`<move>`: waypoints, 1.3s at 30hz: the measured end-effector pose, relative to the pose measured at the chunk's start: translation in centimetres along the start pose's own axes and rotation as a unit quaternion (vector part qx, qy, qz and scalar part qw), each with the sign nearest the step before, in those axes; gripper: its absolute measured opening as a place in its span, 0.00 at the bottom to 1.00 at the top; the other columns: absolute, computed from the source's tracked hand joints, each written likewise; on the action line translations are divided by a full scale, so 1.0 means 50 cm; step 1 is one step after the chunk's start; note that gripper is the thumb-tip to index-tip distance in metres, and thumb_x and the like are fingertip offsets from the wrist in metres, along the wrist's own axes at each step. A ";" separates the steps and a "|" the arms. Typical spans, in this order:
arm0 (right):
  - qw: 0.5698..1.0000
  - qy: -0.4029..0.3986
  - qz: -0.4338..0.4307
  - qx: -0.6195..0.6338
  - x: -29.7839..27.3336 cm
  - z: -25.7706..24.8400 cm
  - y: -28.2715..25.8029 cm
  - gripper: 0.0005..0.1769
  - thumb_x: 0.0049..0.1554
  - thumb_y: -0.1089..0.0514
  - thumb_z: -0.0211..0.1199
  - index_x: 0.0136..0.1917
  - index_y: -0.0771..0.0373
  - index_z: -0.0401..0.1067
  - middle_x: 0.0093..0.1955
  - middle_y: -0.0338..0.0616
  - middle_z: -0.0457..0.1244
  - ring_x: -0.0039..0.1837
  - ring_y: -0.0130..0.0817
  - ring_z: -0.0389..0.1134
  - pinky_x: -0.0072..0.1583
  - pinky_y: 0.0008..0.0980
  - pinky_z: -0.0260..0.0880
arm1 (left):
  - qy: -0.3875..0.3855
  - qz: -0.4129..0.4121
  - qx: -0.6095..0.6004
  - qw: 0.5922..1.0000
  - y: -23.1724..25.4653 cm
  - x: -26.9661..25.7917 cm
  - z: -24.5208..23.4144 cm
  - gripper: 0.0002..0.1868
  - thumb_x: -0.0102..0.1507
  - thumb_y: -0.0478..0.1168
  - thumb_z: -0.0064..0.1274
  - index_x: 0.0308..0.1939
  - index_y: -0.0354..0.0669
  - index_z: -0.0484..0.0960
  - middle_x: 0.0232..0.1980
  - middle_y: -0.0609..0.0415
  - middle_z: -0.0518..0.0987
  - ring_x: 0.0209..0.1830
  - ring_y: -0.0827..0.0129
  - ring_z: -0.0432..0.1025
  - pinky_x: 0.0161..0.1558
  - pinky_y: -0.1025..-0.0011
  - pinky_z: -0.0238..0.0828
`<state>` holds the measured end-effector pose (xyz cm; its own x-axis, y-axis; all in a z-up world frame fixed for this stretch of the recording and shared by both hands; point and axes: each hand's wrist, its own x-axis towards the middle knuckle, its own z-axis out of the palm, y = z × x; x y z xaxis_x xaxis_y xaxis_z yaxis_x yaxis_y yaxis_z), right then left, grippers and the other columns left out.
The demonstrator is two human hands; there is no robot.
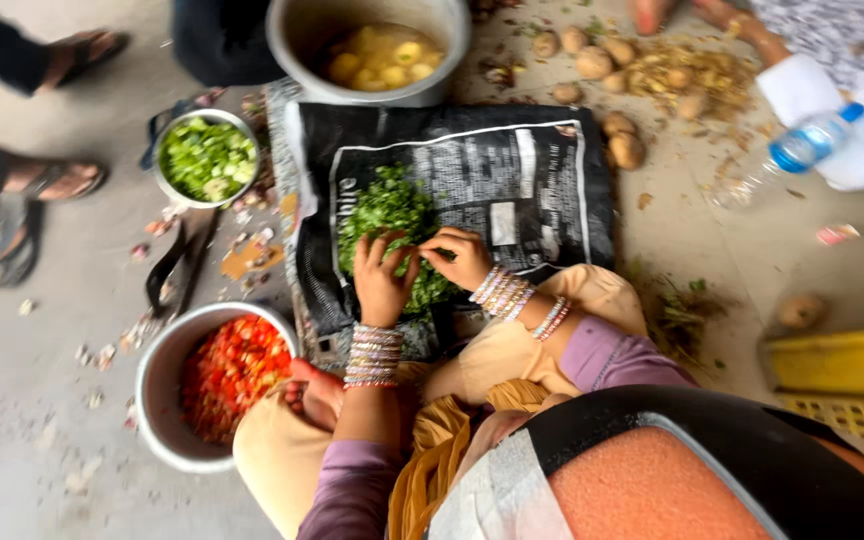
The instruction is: The person sorts through a bunch of cilantro or similar green herbs by hand while sitting on the floor, plucking leaves and placing them onto a black plastic bag workspace.
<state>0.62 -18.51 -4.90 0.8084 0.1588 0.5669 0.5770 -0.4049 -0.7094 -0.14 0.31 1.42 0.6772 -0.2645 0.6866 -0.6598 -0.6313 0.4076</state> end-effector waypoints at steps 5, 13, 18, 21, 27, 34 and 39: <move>0.997 -0.061 0.042 -0.018 0.005 0.004 -0.033 0.04 0.56 0.63 0.70 0.43 0.66 0.78 0.41 0.45 0.70 0.39 0.36 0.72 0.42 0.32 0.72 | 0.055 -0.072 0.058 0.994 -0.040 -0.022 0.006 0.09 0.58 0.36 0.63 0.41 0.41 0.83 0.54 0.52 0.79 0.60 0.45 0.69 0.60 0.52 0.67; 0.998 0.022 0.022 -0.057 -0.013 0.011 0.005 0.05 0.59 0.65 0.68 0.50 0.64 0.76 0.54 0.47 0.70 0.56 0.40 0.72 0.58 0.37 0.72 | 0.076 -0.130 0.066 0.986 -0.061 -0.028 0.007 0.39 0.60 0.43 0.65 0.73 0.37 0.67 0.70 0.40 0.69 0.69 0.37 0.60 0.70 0.47 0.56; 0.951 0.101 0.194 -0.218 0.009 0.006 0.136 0.52 0.47 0.68 0.73 0.79 0.63 0.53 0.83 0.61 0.38 0.82 0.61 0.38 0.78 0.55 0.35 | 0.052 -0.233 0.119 0.964 -0.083 -0.045 0.033 0.45 0.63 0.50 0.64 0.76 0.40 0.57 0.74 0.28 0.62 0.68 0.33 0.56 0.68 0.45 0.52; 0.955 0.122 0.150 -0.227 -0.013 -0.028 0.154 0.54 0.50 0.72 0.72 0.83 0.55 0.50 0.87 0.54 0.38 0.86 0.57 0.41 0.82 0.54 0.40 | 0.042 -0.294 -0.015 0.955 -0.117 -0.063 0.054 0.38 0.68 0.49 0.57 0.78 0.41 0.59 0.73 0.33 0.65 0.71 0.41 0.63 0.70 0.53 0.61; 0.964 -0.059 0.258 -0.011 -0.014 -0.014 0.137 0.26 0.53 0.73 0.62 0.64 0.58 0.75 0.69 0.50 0.65 0.64 0.40 0.70 0.57 0.38 0.81 | -0.014 -0.328 -0.033 0.944 -0.151 -0.093 0.078 0.20 0.74 0.50 0.46 0.64 0.42 0.78 0.56 0.39 0.80 0.52 0.44 0.76 0.53 0.54 0.72; 0.904 -0.350 0.179 -0.166 -0.058 0.013 0.125 0.06 0.50 0.58 0.68 0.38 0.62 0.80 0.36 0.49 0.70 0.38 0.46 0.72 0.46 0.42 0.74 | -0.255 -0.160 0.230 0.925 -0.214 -0.257 0.149 0.18 0.68 0.47 0.49 0.27 0.43 0.84 0.29 0.48 0.83 0.26 0.53 0.78 0.28 0.55 0.74; 0.827 -0.510 0.139 -0.190 -0.093 0.056 0.145 0.08 0.52 0.56 0.67 0.39 0.63 0.80 0.38 0.52 0.69 0.42 0.50 0.71 0.49 0.46 0.73 | -0.428 -0.221 0.112 0.869 -0.236 -0.271 0.228 0.14 0.60 0.49 0.53 0.26 0.48 0.85 0.30 0.47 0.83 0.28 0.51 0.79 0.29 0.54 0.75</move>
<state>1.37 -19.66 -13.82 0.6932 0.6107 -0.3827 0.4297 -0.7765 -0.4608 2.15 3.03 -19.54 0.9060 -0.3449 -0.2453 -0.2587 -0.9100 0.3241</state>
